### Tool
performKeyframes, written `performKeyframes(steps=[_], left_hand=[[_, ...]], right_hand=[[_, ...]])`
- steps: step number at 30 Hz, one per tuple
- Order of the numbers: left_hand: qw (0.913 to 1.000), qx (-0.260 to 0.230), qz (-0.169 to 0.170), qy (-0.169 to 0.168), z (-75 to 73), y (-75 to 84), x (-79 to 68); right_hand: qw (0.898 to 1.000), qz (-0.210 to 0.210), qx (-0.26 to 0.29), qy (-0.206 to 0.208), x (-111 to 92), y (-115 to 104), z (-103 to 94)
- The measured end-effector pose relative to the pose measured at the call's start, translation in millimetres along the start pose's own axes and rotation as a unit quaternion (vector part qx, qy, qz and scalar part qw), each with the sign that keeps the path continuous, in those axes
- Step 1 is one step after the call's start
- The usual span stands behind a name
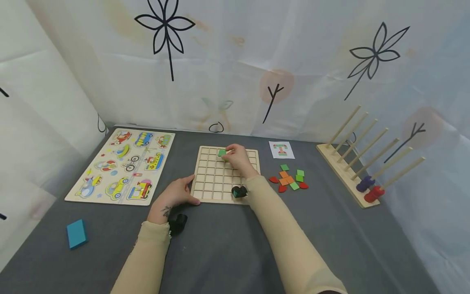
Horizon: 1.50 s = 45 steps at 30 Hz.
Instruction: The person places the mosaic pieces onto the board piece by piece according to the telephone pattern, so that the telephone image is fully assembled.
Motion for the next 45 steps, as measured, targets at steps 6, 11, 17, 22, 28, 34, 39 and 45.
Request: performKeyframes(steps=[6,11,17,22,28,34,39,45], left_hand=[[1.0,-0.001,0.003,0.0,0.9,-0.6,0.5],[1.0,-0.001,0.004,-0.002,0.6,-0.2,0.2],[1.0,0.003,0.006,0.001,1.0,-0.4,0.6],[1.0,0.003,0.008,0.002,2.1,0.2,0.7],[0.9999,0.002,0.011,0.0,1.7,1.0,0.0],[0.9999,-0.001,0.013,0.004,0.9,-1.3,0.2],[0.9999,0.003,0.013,0.008,1.4,-1.8,0.0],[0.9999,0.012,0.009,0.008,1.5,-0.8,0.3]], right_hand=[[0.992,0.009,-0.123,0.012,1,-5,1.7],[0.986,0.016,-0.168,0.015,1,-6,4.6],[0.979,0.013,-0.203,0.022,2,-8,7.9],[0.974,0.017,-0.227,0.02,0,-9,7.4],[0.989,-0.004,-0.148,0.02,-5,-10,-0.1],[0.999,-0.035,-0.016,0.036,-11,-10,-21.1],[0.994,-0.024,0.091,0.054,-20,0,-49.6],[0.987,-0.004,0.135,0.082,-43,18,-94.7]])
Point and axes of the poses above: each hand's wrist, its own x-axis towards the middle knuckle, its own z-axis out of the palm, y = z × x, the point moved 5 cm from there along x, towards the middle knuckle, and after that the axes turned 11 degrees about -x, right-handed, at the moved point
